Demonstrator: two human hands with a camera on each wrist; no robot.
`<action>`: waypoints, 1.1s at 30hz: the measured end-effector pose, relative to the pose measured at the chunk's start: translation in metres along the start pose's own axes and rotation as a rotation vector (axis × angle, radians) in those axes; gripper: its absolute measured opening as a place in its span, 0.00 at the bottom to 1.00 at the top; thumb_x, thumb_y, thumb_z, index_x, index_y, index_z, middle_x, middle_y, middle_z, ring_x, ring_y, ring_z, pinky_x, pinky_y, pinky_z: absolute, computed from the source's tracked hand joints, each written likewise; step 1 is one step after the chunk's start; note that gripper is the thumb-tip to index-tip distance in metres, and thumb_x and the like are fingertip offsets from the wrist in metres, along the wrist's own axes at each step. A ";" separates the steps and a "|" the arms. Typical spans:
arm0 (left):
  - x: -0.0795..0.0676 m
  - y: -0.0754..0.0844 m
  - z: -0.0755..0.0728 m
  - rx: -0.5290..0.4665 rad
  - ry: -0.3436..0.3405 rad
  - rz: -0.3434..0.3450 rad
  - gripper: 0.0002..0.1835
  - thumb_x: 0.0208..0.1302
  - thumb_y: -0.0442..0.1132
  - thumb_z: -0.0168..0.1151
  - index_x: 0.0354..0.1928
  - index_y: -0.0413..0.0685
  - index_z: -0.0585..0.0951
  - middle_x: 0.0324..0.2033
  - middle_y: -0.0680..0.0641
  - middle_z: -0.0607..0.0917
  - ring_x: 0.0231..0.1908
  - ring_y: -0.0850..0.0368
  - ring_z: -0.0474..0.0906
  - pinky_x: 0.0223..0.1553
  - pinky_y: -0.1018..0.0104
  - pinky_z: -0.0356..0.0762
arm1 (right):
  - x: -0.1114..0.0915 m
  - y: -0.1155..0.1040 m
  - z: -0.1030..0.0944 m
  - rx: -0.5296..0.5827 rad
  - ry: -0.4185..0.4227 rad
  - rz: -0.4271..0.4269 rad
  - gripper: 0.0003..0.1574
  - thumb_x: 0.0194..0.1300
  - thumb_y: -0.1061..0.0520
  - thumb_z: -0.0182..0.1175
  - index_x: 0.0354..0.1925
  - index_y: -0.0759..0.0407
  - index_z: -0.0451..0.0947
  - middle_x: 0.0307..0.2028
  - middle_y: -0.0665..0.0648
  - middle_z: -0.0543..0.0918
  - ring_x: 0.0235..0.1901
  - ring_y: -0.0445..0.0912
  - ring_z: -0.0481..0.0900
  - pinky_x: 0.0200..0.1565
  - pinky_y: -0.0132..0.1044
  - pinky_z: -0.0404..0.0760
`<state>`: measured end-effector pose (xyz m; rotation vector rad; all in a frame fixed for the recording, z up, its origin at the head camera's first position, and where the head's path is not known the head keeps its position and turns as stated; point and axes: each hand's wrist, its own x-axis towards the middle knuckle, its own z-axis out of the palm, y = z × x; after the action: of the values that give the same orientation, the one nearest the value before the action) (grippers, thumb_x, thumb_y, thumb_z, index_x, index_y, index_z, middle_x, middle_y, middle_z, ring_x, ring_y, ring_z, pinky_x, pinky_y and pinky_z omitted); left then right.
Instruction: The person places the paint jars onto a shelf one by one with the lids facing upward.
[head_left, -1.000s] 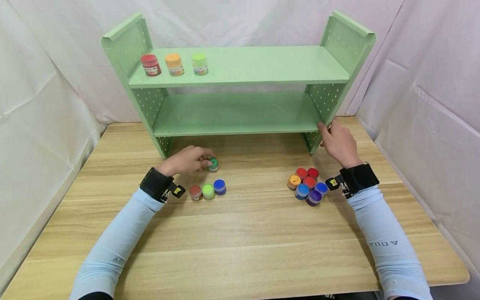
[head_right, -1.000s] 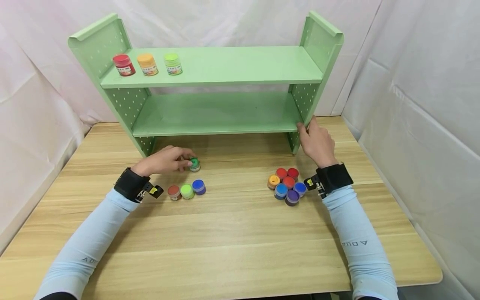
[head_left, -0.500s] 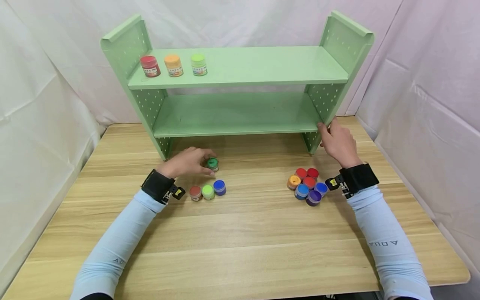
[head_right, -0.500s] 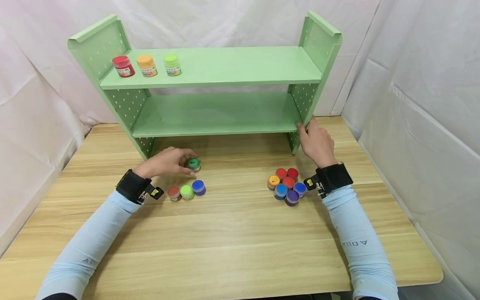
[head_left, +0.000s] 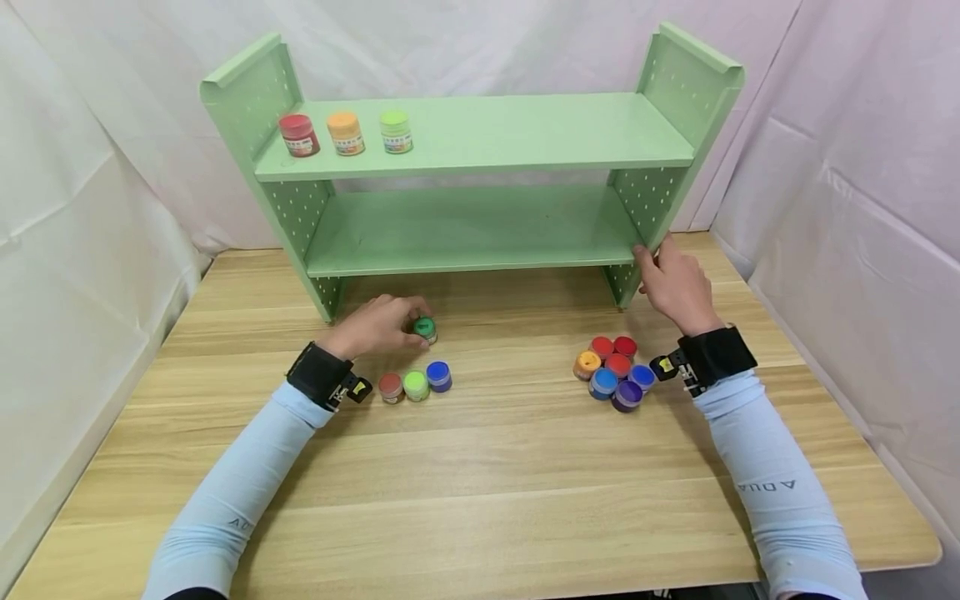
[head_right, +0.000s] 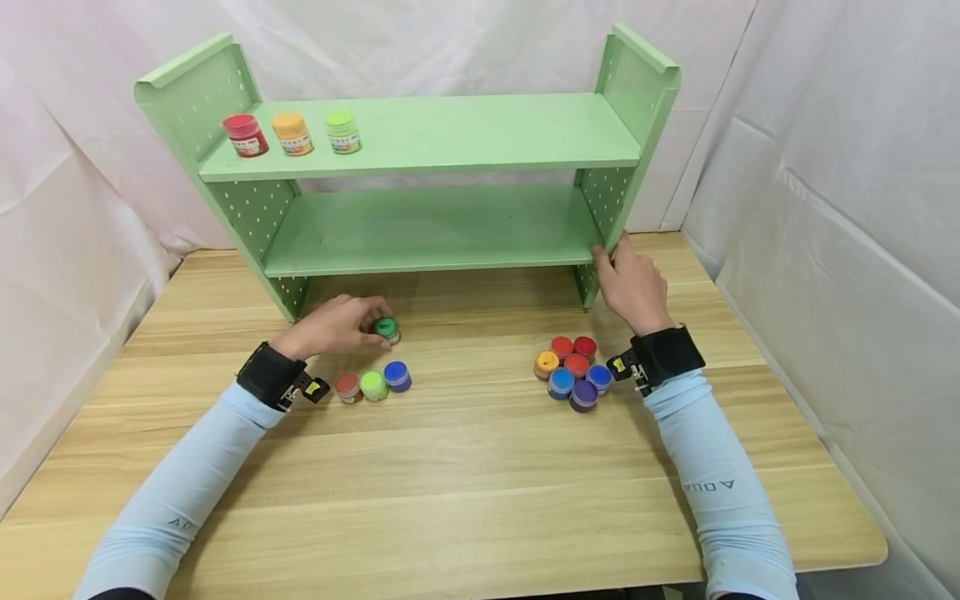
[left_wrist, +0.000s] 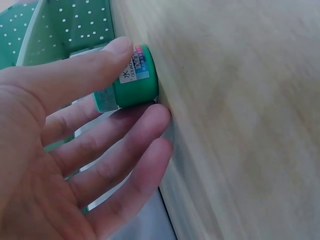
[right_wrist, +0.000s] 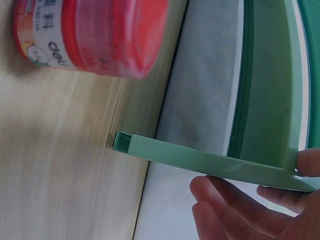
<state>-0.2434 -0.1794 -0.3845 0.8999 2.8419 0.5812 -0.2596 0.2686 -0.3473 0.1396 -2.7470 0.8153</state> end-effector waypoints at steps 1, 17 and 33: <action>0.000 0.000 0.000 0.001 0.002 0.005 0.21 0.53 0.50 0.71 0.47 0.52 0.78 0.32 0.55 0.81 0.30 0.61 0.76 0.32 0.67 0.74 | 0.000 0.000 0.000 0.000 0.000 0.001 0.40 0.73 0.35 0.34 0.68 0.60 0.58 0.37 0.63 0.82 0.26 0.51 0.81 0.18 0.44 0.70; -0.005 0.009 -0.011 0.008 0.083 0.071 0.17 0.52 0.45 0.71 0.43 0.51 0.79 0.30 0.56 0.81 0.27 0.64 0.77 0.28 0.69 0.76 | 0.000 -0.002 0.000 -0.003 -0.002 0.001 0.39 0.73 0.35 0.34 0.70 0.59 0.56 0.40 0.65 0.82 0.26 0.52 0.82 0.19 0.44 0.71; -0.011 0.028 -0.033 -0.059 0.264 0.146 0.19 0.51 0.44 0.70 0.46 0.53 0.76 0.31 0.59 0.80 0.24 0.67 0.76 0.25 0.69 0.75 | -0.001 -0.001 0.000 -0.005 -0.005 0.007 0.39 0.73 0.35 0.34 0.70 0.58 0.56 0.40 0.64 0.82 0.27 0.52 0.81 0.19 0.44 0.70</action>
<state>-0.2266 -0.1750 -0.3434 1.1028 2.9844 0.8560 -0.2589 0.2674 -0.3472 0.1316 -2.7551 0.8106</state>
